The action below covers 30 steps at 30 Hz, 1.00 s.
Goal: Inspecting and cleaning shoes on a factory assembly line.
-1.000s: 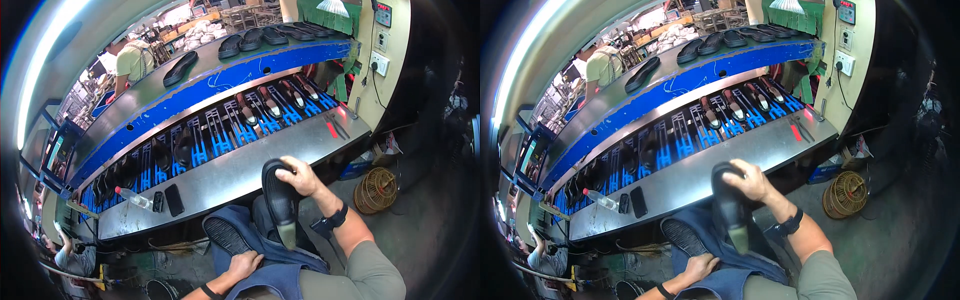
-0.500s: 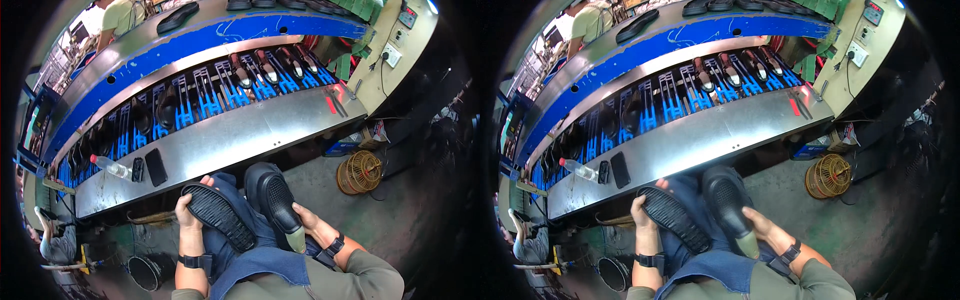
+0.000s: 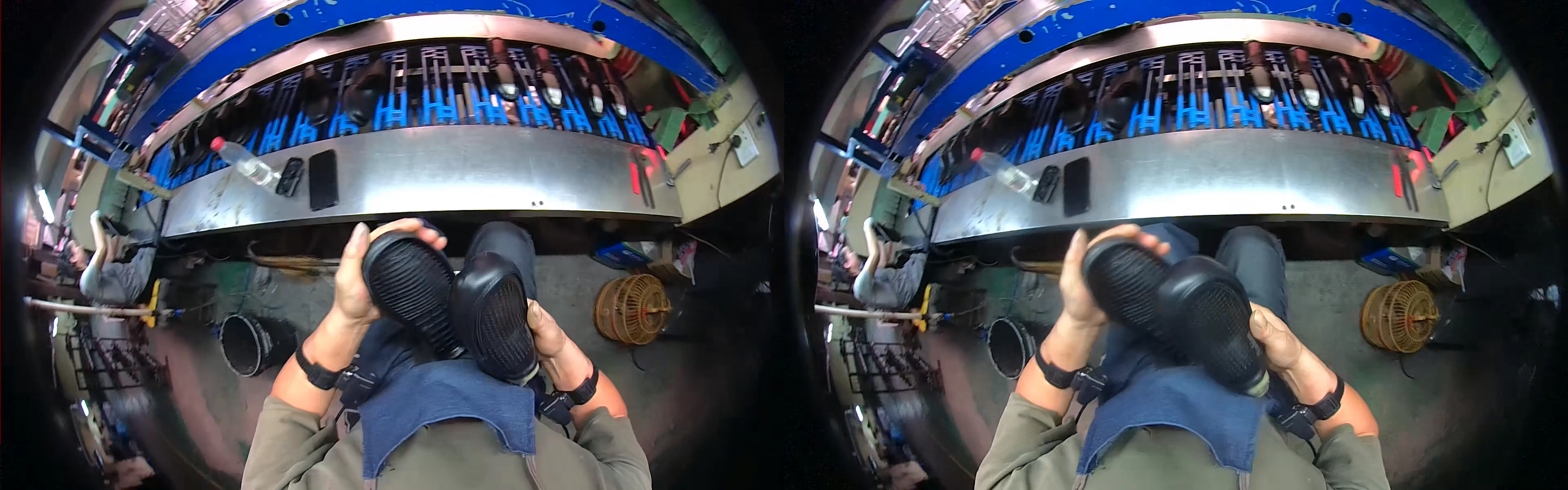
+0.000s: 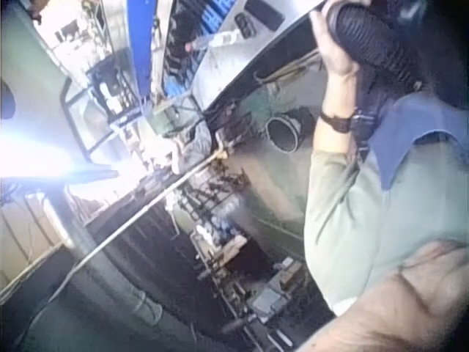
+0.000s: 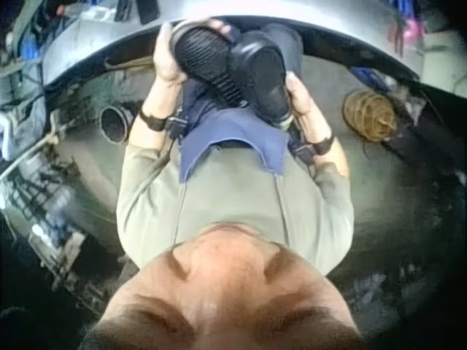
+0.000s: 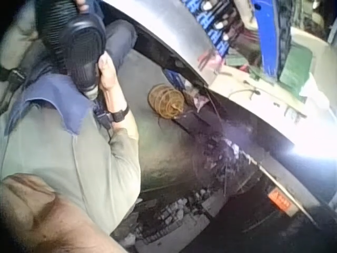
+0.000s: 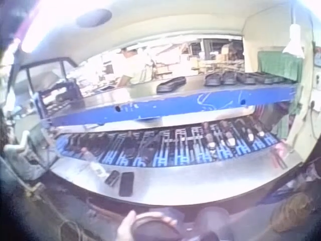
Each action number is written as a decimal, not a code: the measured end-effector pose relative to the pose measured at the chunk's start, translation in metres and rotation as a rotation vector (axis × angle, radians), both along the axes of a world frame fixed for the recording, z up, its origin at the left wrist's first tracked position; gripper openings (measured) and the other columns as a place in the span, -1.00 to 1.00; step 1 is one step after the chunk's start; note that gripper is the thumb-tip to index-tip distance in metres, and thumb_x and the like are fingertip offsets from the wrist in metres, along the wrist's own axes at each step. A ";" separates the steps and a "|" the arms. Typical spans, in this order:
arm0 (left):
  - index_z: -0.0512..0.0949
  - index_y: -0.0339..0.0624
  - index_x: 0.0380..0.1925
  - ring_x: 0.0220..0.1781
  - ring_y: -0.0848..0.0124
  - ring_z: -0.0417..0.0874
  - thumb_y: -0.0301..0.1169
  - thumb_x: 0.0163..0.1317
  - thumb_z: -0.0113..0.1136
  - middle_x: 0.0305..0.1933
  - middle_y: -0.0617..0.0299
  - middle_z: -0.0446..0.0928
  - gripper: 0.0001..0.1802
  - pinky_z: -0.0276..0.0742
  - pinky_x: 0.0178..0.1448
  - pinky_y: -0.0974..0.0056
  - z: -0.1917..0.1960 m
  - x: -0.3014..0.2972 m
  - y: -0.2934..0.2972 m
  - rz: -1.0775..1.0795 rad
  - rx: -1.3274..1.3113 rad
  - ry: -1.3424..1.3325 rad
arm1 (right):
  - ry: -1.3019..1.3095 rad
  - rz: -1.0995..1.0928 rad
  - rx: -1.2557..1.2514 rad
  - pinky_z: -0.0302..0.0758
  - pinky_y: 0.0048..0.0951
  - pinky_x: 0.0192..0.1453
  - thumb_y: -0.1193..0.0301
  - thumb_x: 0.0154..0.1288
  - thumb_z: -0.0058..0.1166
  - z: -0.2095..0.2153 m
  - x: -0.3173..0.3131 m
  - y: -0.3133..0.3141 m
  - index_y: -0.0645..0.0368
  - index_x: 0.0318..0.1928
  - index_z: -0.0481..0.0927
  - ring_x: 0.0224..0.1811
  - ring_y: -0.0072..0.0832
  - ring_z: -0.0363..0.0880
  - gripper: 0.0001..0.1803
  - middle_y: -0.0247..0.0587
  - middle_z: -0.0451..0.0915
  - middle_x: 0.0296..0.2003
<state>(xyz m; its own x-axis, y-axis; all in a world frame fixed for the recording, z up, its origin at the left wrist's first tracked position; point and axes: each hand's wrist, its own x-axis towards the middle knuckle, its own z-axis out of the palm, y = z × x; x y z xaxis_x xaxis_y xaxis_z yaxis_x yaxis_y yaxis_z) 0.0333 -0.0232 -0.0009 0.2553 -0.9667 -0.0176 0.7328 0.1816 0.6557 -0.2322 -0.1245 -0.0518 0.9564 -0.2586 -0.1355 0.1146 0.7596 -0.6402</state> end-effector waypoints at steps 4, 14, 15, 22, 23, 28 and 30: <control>0.50 -0.45 0.11 0.24 -0.12 0.59 0.18 0.53 -0.54 0.11 -0.23 0.58 -0.13 0.49 0.37 -0.13 0.023 -0.016 -0.008 -0.048 -0.034 -0.400 | -0.025 0.056 -0.459 0.42 -0.36 0.32 -0.35 0.41 -0.15 0.020 0.018 0.009 0.47 0.37 0.35 0.23 -0.34 0.52 0.03 0.02 0.55 0.19; 0.58 -0.52 0.01 0.22 -0.13 0.61 0.12 0.38 -0.28 0.08 -0.30 0.61 -0.19 0.48 0.36 -0.11 0.056 -0.046 -0.001 -0.054 0.028 -0.785 | -0.011 -0.044 -0.457 0.49 -0.35 0.20 -0.31 0.34 -0.06 0.011 0.011 0.016 0.43 0.26 0.48 0.12 -0.36 0.59 -0.04 -0.01 0.61 0.09; 0.56 -0.52 0.06 0.24 -0.05 0.61 0.05 0.42 -0.27 0.13 -0.27 0.61 -0.24 0.45 0.39 -0.02 0.056 -0.045 -0.001 -0.060 -0.010 -0.782 | 0.001 -0.062 -0.460 0.49 -0.36 0.19 -0.32 0.34 -0.06 0.013 0.011 0.018 0.43 0.26 0.48 0.11 -0.36 0.59 -0.04 -0.02 0.62 0.08; 0.57 -0.52 0.04 0.26 -0.11 0.58 0.19 0.40 -0.29 0.14 -0.32 0.58 -0.14 0.43 0.39 -0.09 0.057 -0.049 0.001 -0.076 0.014 -0.800 | 0.018 -0.086 -0.515 0.50 -0.37 0.15 -0.39 0.35 -0.10 0.012 0.010 0.017 0.41 0.24 0.51 0.08 -0.39 0.60 0.00 -0.05 0.64 0.04; 0.57 -0.52 0.04 0.26 -0.11 0.58 0.19 0.40 -0.29 0.14 -0.32 0.58 -0.14 0.43 0.39 -0.09 0.057 -0.048 0.001 -0.074 0.012 -0.800 | 0.018 -0.085 -0.517 0.50 -0.37 0.15 -0.39 0.35 -0.10 0.013 0.010 0.016 0.41 0.24 0.51 0.08 -0.39 0.60 0.00 -0.05 0.64 0.04; 0.57 -0.53 0.06 0.26 -0.13 0.58 0.18 0.40 -0.28 0.15 -0.32 0.58 -0.14 0.42 0.40 -0.08 0.059 -0.049 0.004 -0.082 0.010 -0.854 | 0.094 -0.064 -0.627 0.49 -0.41 0.13 -0.52 0.31 -0.29 0.015 0.009 0.017 0.44 0.18 0.52 0.01 -0.38 0.61 0.13 -0.05 0.65 0.00; 0.57 -0.53 0.06 0.26 -0.13 0.58 0.18 0.40 -0.28 0.16 -0.33 0.58 -0.14 0.42 0.40 -0.08 0.058 -0.048 0.006 -0.090 -0.002 -0.848 | 0.087 -0.072 -0.632 0.49 -0.41 0.12 -0.52 0.32 -0.30 0.015 0.010 0.018 0.44 0.17 0.53 0.00 -0.39 0.61 0.12 -0.05 0.65 0.00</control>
<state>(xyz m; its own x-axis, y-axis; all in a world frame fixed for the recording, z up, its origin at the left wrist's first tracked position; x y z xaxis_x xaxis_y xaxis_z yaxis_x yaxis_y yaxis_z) -0.0148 -0.0176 0.0571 0.1039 -0.9837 0.1467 0.0053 0.1480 0.9890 -0.2221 -0.1068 -0.0365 0.9261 -0.3770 -0.0124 0.0784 0.2245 -0.9713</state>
